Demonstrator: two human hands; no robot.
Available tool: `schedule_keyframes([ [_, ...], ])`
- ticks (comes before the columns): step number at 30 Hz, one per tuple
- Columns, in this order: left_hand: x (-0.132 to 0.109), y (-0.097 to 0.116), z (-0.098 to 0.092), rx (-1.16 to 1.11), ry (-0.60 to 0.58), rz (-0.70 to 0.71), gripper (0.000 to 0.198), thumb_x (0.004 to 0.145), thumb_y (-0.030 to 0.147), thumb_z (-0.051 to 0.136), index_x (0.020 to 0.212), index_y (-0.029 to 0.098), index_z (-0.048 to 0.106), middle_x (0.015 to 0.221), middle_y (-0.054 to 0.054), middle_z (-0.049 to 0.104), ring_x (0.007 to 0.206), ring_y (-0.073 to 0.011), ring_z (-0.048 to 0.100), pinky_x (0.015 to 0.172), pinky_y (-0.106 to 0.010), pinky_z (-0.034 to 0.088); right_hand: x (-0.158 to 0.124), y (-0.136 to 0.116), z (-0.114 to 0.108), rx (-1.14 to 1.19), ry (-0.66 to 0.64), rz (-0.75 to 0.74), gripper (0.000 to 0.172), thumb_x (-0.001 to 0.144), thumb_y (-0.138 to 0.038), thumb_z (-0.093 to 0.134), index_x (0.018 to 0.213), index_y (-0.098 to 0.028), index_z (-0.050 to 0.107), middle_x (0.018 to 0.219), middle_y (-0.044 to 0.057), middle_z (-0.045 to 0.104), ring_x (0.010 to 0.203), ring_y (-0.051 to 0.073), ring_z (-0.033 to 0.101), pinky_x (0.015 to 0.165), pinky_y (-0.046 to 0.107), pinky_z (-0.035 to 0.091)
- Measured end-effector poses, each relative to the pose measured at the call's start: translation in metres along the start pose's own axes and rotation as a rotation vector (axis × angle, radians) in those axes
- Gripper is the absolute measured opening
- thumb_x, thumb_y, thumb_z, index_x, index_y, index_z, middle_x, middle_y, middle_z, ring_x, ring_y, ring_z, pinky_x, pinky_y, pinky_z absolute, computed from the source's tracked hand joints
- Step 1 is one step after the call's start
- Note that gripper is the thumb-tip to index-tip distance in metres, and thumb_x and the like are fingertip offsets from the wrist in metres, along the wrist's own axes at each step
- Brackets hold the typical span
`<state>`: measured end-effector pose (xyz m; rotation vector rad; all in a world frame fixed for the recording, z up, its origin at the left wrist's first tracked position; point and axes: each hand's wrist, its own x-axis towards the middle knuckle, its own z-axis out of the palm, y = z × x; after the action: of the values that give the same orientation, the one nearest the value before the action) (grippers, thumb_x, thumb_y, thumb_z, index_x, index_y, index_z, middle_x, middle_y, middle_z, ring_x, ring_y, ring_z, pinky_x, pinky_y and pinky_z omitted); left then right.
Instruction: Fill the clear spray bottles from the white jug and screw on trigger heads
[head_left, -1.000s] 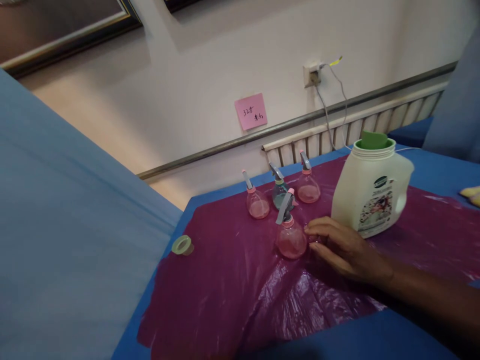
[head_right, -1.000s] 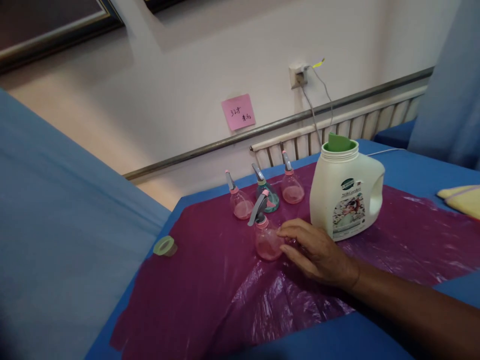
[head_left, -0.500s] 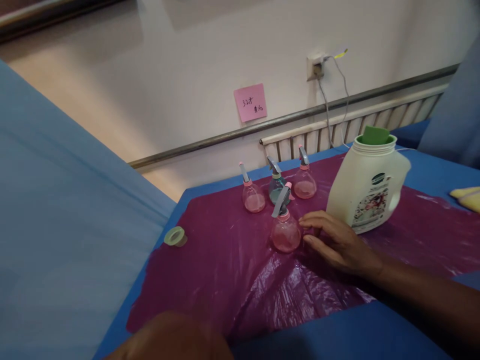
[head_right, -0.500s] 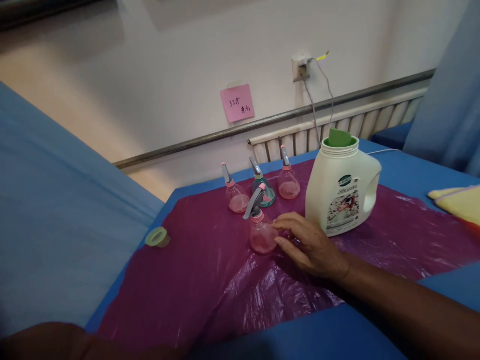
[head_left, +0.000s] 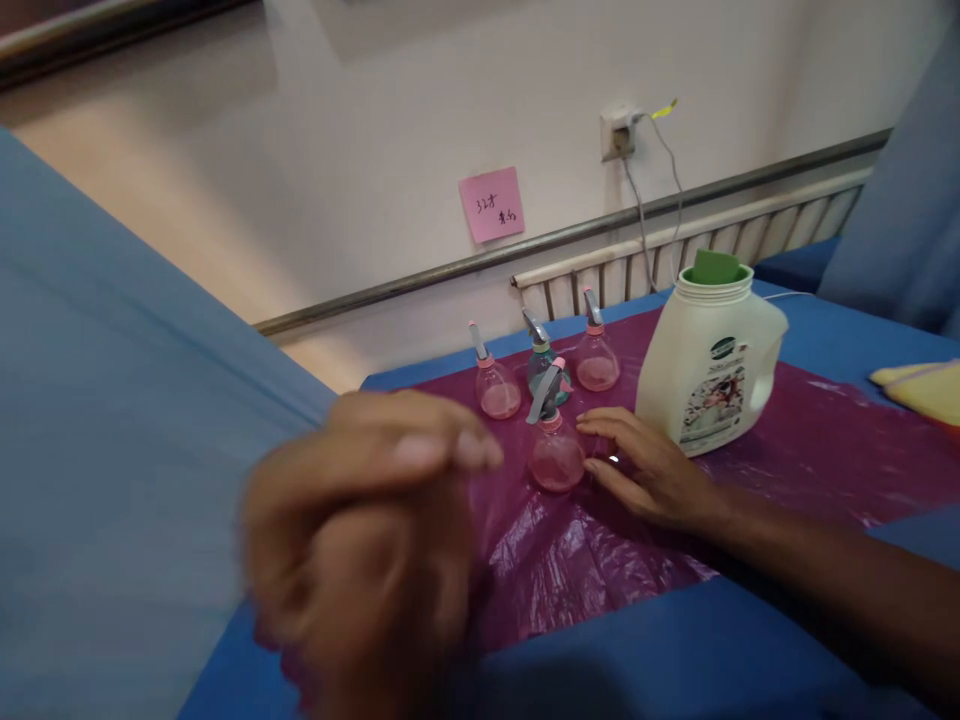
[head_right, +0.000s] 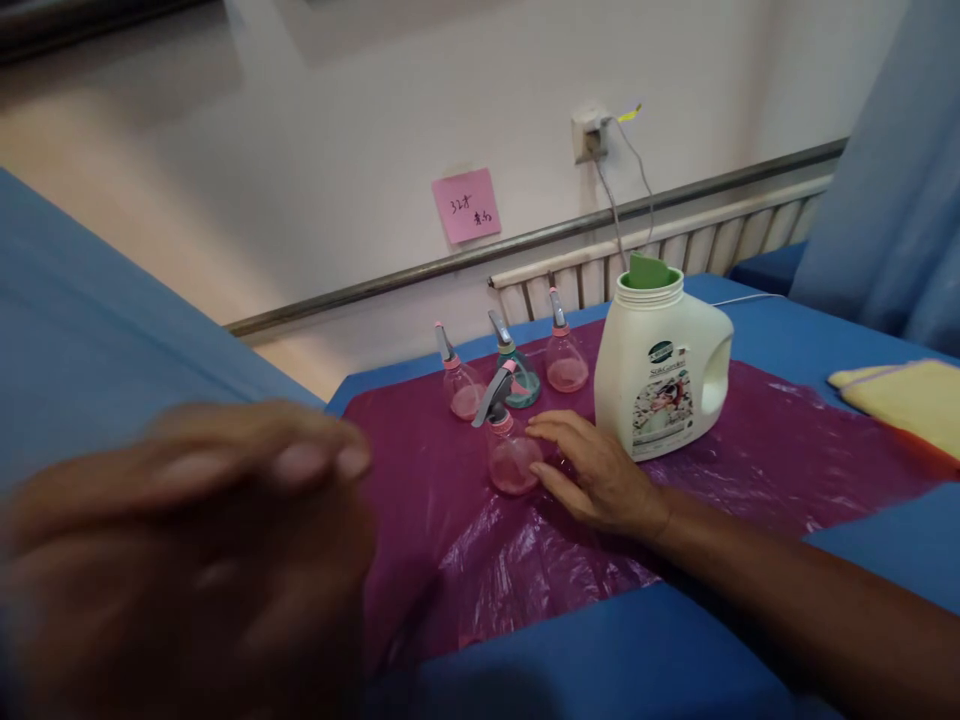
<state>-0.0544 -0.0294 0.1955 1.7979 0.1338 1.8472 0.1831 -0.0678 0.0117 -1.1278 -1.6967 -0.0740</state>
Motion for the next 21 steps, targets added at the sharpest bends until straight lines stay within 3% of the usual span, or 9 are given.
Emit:
schedule_keyframes([
  [1,-0.004,-0.013,0.001,0.009,0.022,0.033,0.015,0.111,0.041,0.083,0.103,0.029,0.084,0.088,-0.001,0.076,0.079,-0.0191,0.072,0.069,-0.032,0.066,-0.001,0.000,0.001,0.000,-0.001,0.009,0.046,0.113,-0.026,0.075,0.158,-0.028,0.067,0.148,0.016,0.078,0.136,0.033,0.079,0.115,0.055,0.071],
  [3,-0.020,-0.042,-0.001,0.093,-0.012,-0.075,0.011,0.112,0.036,0.083,0.118,0.027,0.084,0.106,-0.003,0.081,0.095,-0.0194,0.078,0.085,-0.033,0.067,-0.004,0.002,0.005,0.005,-0.011,0.029,0.052,0.113,-0.028,0.075,0.163,-0.028,0.064,0.151,0.017,0.077,0.141,0.035,0.078,0.119,0.059,0.069],
  [5,-0.042,-0.069,-0.007,0.164,-0.047,-0.253,0.025,0.111,0.037,0.083,0.134,0.027,0.080,0.127,-0.007,0.083,0.113,-0.0219,0.080,0.098,-0.035,0.066,-0.007,0.005,0.009,0.003,-0.020,0.047,0.058,0.113,-0.030,0.075,0.169,-0.028,0.060,0.155,0.018,0.075,0.145,0.036,0.076,0.122,0.062,0.067],
  [9,-0.080,-0.108,-0.015,0.216,-0.261,-0.613,0.058,0.101,0.034,0.086,0.155,0.029,0.068,0.158,-0.013,0.075,0.145,-0.0323,0.073,0.124,-0.050,0.057,-0.009,0.010,0.015,-0.002,-0.040,0.087,0.066,0.114,-0.033,0.074,0.177,-0.028,0.054,0.163,0.019,0.072,0.152,0.037,0.073,0.126,0.063,0.066],
  [13,-0.093,-0.133,-0.006,0.278,-0.308,-0.782,0.052,0.090,0.038,0.093,0.137,0.025,0.073,0.140,-0.013,0.081,0.129,-0.0335,0.076,0.118,-0.053,0.057,-0.008,0.012,0.017,0.030,-0.083,0.130,0.069,0.113,-0.032,0.074,0.178,-0.028,0.053,0.167,0.018,0.070,0.155,0.036,0.071,0.128,0.063,0.064],
  [17,-0.098,-0.143,0.006,0.244,-0.193,-0.740,0.037,0.096,0.048,0.092,0.119,0.024,0.076,0.117,-0.007,0.082,0.109,-0.0261,0.076,0.104,-0.041,0.059,-0.009,0.012,0.019,0.068,-0.138,0.117,0.070,0.113,-0.033,0.074,0.179,-0.026,0.052,0.170,0.020,0.069,0.159,0.036,0.069,0.130,0.062,0.063],
  [21,-0.105,-0.141,0.012,0.168,-0.098,-0.728,0.039,0.100,0.055,0.092,0.118,0.024,0.078,0.116,-0.005,0.082,0.110,-0.0241,0.077,0.103,-0.036,0.059,-0.010,0.012,0.021,0.080,-0.155,0.098,0.071,0.114,-0.034,0.073,0.180,-0.027,0.050,0.173,0.021,0.066,0.162,0.037,0.066,0.132,0.063,0.061],
])
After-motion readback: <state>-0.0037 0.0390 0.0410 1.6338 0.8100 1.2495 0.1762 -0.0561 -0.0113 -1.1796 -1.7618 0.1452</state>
